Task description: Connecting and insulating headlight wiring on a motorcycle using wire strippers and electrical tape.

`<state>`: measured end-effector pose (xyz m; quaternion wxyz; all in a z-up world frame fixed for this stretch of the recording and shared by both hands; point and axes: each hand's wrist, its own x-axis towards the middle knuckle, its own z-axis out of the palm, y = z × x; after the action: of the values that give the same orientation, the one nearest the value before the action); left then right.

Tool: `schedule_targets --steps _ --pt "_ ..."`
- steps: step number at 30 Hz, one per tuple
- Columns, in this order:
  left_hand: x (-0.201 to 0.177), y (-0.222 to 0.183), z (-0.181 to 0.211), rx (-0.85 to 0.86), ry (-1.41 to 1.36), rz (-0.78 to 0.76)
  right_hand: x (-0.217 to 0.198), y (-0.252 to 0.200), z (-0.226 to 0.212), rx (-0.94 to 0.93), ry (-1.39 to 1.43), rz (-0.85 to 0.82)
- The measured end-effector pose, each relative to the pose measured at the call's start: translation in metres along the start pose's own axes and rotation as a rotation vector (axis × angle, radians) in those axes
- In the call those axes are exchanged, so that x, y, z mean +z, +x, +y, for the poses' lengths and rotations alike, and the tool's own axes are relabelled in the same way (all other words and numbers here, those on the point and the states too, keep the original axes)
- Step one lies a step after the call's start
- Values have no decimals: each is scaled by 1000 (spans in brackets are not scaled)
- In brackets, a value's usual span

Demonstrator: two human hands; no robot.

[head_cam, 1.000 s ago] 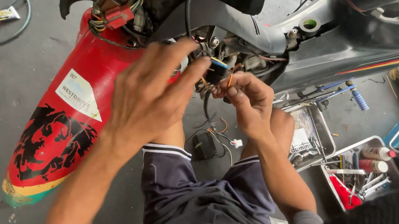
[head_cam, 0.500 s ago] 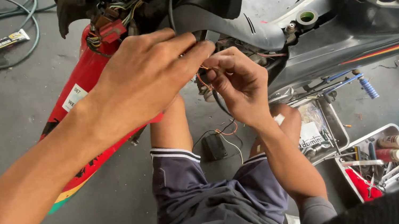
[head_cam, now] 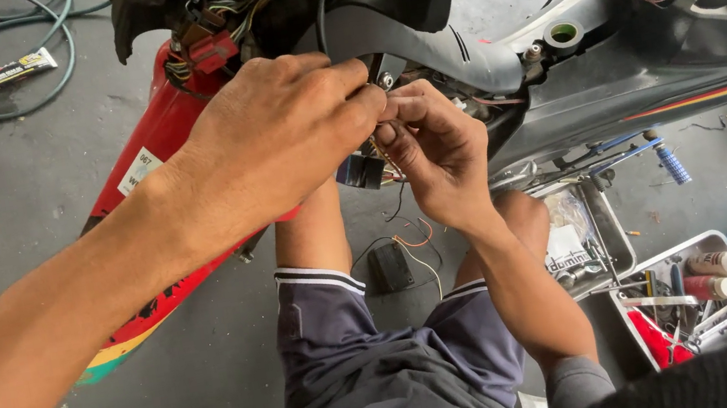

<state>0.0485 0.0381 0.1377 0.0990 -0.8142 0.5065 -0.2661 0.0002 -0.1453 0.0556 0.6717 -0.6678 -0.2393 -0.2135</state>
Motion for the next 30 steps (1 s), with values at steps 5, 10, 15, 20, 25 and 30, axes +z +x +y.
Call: schedule_targets --steps 5,10,15,20,25,30 --pt "1 1 -1 -1 -12 -19 -1 -1 -1 23 23 4" --pt "3 1 0 2 33 37 -12 1 -1 12 8 -1" --pt "-4 2 -4 -52 -235 -18 -48 -2 16 346 295 -174" --pt "0 -3 -10 2 -390 56 -45 -19 25 360 384 -386" --pt "-7 -5 -15 -62 -463 -5 -29 -35 26 201 91 -389" --pt "-10 -6 -18 -44 -559 53 -22 -40 40 93 120 -287"
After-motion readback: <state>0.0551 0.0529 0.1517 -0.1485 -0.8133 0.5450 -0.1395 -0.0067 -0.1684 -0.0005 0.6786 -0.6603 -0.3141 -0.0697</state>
